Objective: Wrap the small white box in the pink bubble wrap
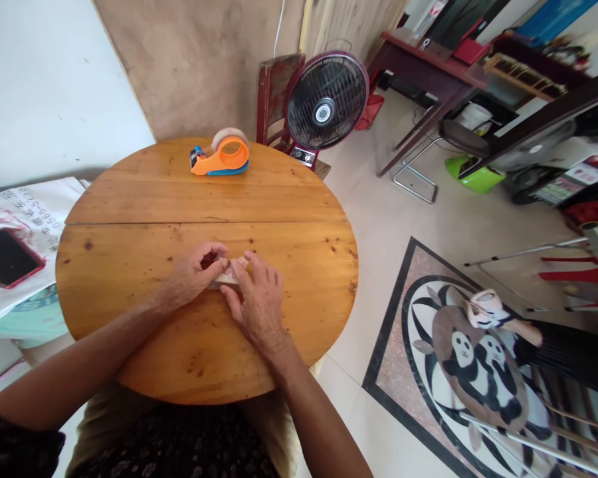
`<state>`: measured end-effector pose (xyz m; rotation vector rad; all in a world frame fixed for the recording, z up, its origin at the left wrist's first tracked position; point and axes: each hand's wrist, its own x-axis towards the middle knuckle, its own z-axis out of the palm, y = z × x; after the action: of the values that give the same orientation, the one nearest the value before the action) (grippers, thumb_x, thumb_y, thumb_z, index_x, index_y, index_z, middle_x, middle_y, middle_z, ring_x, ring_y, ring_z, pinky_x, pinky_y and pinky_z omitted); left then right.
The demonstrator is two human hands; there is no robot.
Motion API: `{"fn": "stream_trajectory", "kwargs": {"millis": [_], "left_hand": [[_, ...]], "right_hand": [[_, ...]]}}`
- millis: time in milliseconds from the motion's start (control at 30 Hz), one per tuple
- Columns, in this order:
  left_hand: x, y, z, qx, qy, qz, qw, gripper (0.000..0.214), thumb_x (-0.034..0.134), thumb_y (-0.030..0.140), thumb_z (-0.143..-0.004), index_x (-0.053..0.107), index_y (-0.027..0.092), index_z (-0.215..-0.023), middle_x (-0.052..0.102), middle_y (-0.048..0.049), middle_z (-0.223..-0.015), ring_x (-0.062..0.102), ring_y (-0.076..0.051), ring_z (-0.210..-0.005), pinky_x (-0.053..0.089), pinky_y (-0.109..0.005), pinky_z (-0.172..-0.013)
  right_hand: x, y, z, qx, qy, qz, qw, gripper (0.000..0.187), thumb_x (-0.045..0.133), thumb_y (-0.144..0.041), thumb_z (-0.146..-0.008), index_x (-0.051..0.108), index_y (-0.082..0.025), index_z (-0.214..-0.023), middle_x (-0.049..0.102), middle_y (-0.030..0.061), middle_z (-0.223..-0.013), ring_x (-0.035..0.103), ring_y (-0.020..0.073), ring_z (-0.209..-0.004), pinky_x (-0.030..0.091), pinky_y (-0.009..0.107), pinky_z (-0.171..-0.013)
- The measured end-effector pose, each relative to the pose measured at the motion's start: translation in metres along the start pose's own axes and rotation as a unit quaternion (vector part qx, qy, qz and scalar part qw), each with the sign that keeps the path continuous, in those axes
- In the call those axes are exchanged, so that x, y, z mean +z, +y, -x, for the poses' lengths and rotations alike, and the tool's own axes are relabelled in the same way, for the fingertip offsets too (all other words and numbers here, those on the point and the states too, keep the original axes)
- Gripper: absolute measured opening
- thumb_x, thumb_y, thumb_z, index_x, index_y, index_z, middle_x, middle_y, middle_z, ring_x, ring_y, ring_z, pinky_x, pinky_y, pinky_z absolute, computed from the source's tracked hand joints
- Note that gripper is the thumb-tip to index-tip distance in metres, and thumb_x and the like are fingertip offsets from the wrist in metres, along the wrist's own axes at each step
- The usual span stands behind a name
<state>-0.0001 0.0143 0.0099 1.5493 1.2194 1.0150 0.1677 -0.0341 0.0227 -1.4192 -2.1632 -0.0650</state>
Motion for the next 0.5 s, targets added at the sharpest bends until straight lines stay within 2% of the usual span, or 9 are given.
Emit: {"fn": "stream_trajectory", "kwargs": {"millis": [333, 500], "left_hand": [[-0.0035, -0.0008, -0.0002, -0.008, -0.008, 0.015, 1.000, 0.025, 0.058, 0.033, -0.082, 0.060, 0.017, -0.101, 0.063, -0.0040, -0.086, 0.060, -0.017, -0.079, 0.049, -0.030, -0.070], [-0.0033, -0.0021, -0.0007, 0.009, -0.007, 0.015, 1.000, 0.025, 0.057, 0.032, -0.082, 0.061, 0.016, -0.101, 0.063, -0.0038, -0.085, 0.058, -0.016, -0.076, 0.048, -0.029, -0.069]], "right_hand": [[-0.0065, 0.0029, -0.0087, -0.062, -0.007, 0.044, 0.997, 0.025, 0.058, -0.028, -0.093, 0.064, -0.024, -0.117, 0.058, 0.0127, -0.132, 0.048, 0.0276, -0.126, 0.038, 0.043, -0.100], [-0.0013, 0.0011, -0.0064, -0.067, 0.029, 0.056, 0.996, 0.024, 0.058, -0.026, -0.094, 0.064, -0.025, -0.116, 0.060, 0.0114, -0.131, 0.050, 0.0254, -0.125, 0.039, 0.042, -0.099]]}}
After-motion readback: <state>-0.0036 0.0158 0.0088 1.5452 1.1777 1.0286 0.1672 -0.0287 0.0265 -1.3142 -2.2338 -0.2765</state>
